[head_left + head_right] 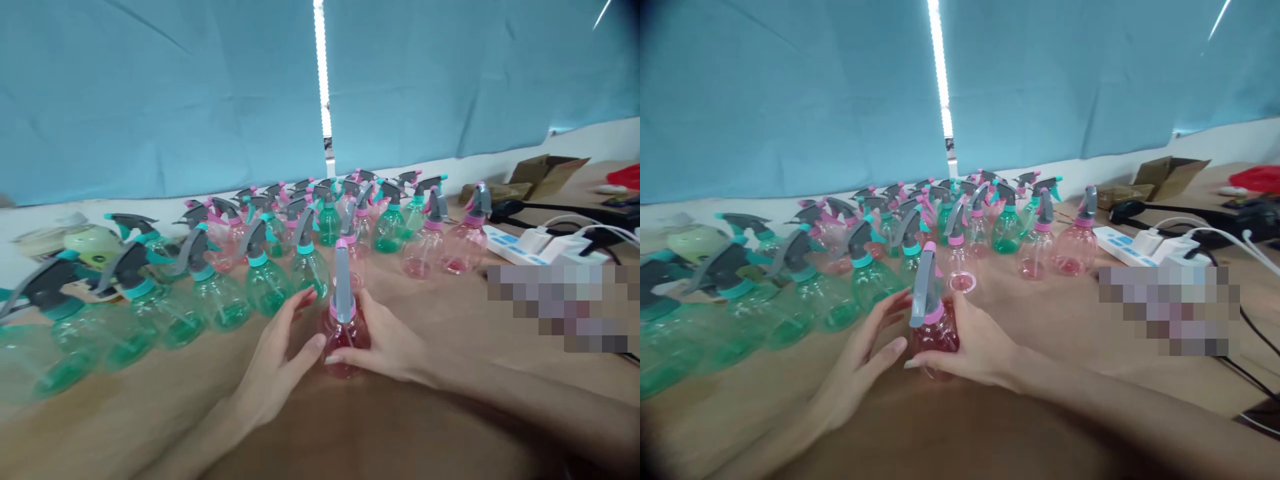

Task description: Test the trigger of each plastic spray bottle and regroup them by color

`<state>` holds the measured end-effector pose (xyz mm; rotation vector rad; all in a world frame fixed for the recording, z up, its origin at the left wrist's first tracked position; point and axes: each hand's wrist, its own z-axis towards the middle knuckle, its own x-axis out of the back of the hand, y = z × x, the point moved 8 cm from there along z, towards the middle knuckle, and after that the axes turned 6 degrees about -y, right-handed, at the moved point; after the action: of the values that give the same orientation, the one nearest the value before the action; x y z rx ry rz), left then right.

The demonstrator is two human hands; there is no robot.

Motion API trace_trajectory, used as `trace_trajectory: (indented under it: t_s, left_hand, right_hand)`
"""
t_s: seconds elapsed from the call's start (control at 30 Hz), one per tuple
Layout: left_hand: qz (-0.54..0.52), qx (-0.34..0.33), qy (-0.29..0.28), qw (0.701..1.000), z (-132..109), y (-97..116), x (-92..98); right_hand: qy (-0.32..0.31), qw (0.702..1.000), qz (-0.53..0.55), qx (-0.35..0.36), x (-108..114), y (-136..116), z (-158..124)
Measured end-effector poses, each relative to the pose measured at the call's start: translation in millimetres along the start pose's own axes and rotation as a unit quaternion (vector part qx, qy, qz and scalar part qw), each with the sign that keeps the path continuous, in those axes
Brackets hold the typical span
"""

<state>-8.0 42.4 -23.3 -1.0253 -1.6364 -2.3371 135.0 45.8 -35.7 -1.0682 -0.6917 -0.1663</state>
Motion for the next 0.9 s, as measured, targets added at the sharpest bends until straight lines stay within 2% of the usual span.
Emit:
trace_trajectory:
  t_s: [0.1,0.17,0.27,0.43,0.7,0.83,0.9]
  left_hand:
    - [0.025,-0.007,0.02,0.999,-4.6,11.0,16.3]
    - [0.049,-0.006,0.034,0.998,-5.8,17.9,23.8]
    - [0.045,-0.006,0.061,0.997,-5.5,24.3,30.4]
    - [0.007,-0.004,0.086,0.996,-2.4,20.7,33.3]
    - [-0.025,0.012,0.098,0.995,0.8,17.0,38.7]
    - [-0.014,0.013,0.096,0.995,2.8,13.5,39.7]
    - [-0.011,0.006,0.097,0.995,3.9,11.6,40.8]
  right_hand:
    - [-0.036,0.997,0.07,-0.022,-22.1,-3.1,4.5]
    - [-0.054,0.994,0.093,-0.011,-34.6,-11.3,8.7]
    - [-0.071,0.993,0.088,0.021,-48.0,-26.9,16.4]
    - [-0.116,0.986,0.064,0.099,-67.0,-46.6,27.1]
    - [-0.05,0.994,0.059,0.081,-68.9,-40.0,34.5]
    - [-0.042,0.996,0.047,0.06,-68.6,-31.1,33.7]
    - [-0.061,0.995,0.048,0.061,-68.9,-25.7,31.5]
